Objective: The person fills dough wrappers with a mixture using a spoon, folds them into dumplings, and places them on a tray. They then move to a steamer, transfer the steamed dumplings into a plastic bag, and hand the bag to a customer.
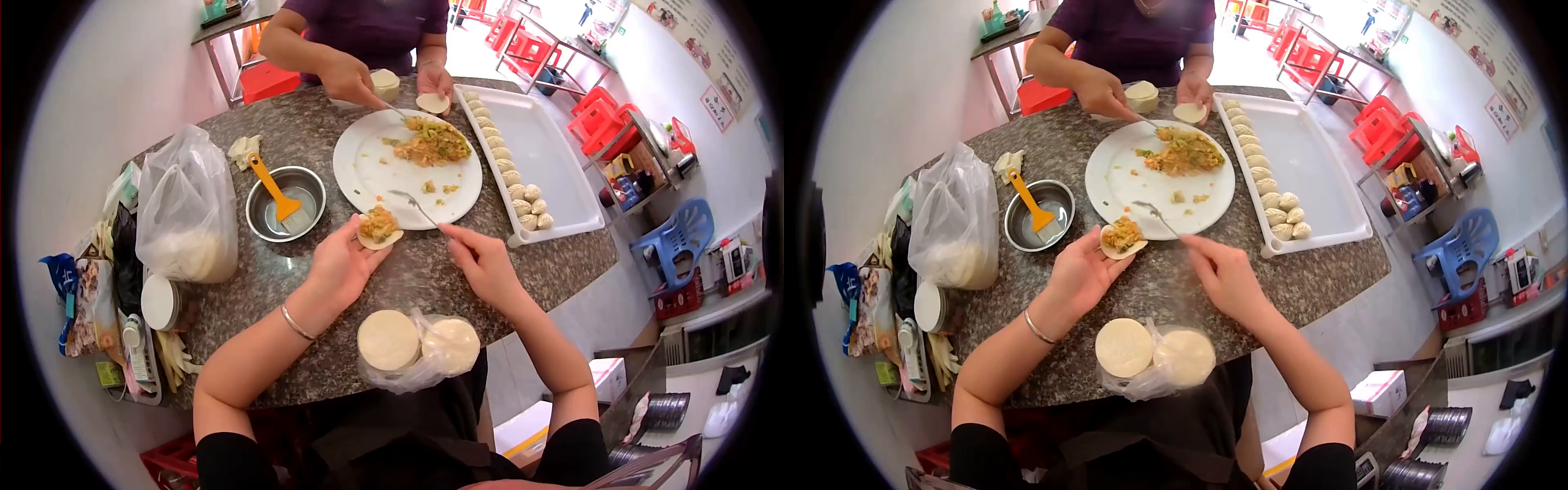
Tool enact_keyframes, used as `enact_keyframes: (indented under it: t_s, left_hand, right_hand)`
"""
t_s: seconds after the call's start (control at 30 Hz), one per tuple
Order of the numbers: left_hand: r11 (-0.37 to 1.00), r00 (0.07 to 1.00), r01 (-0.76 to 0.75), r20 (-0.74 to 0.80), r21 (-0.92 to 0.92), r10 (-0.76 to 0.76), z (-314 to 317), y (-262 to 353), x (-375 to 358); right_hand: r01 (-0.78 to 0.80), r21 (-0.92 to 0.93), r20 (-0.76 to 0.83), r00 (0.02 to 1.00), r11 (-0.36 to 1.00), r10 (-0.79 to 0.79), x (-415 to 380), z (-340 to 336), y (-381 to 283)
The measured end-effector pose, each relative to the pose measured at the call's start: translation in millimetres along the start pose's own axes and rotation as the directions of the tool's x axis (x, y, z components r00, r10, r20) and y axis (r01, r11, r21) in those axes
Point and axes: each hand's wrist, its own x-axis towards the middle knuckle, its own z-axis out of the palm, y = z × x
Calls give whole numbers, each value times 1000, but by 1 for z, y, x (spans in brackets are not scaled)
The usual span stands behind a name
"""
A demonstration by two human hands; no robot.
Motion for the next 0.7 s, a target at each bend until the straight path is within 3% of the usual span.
enact_keyframes:
  t_s: [0.07,0.17,0.37,0.43,0.47,0.57,0.63,0.67,0.7]
  left_hand:
    - [999,999,-33,0,12,33,0,2,-1]
    - [999,999,-41,11,4,41,0,2,0]
    - [997,999,-34,-31,73,36,-8,7,-5]
    - [996,999,-36,-13,87,38,-4,11,-8]
    - [994,999,-46,8,103,45,-3,13,-9]
    - [990,995,-56,91,126,45,1,18,-7]
    - [990,993,-52,110,132,38,3,20,-5]
    - [989,992,-39,128,141,20,3,22,-4]
    - [989,992,-43,127,139,25,3,24,-3]
  right_hand:
    - [-22,-107,-34,999,994,18,10,5,0]
    - [114,-74,-8,993,991,-115,7,12,5]
    - [69,20,88,994,997,-71,-11,11,-3]
    - [-73,230,98,994,971,52,-9,5,-1]
    - [-232,396,204,966,888,162,-8,-1,-6]
    - [-310,474,350,925,824,147,-3,-4,-8]
    - [-292,446,305,938,846,162,-1,-1,-8]
    - [29,242,124,990,970,-60,0,1,-7]
    - [321,-25,0,947,947,-321,1,2,-8]
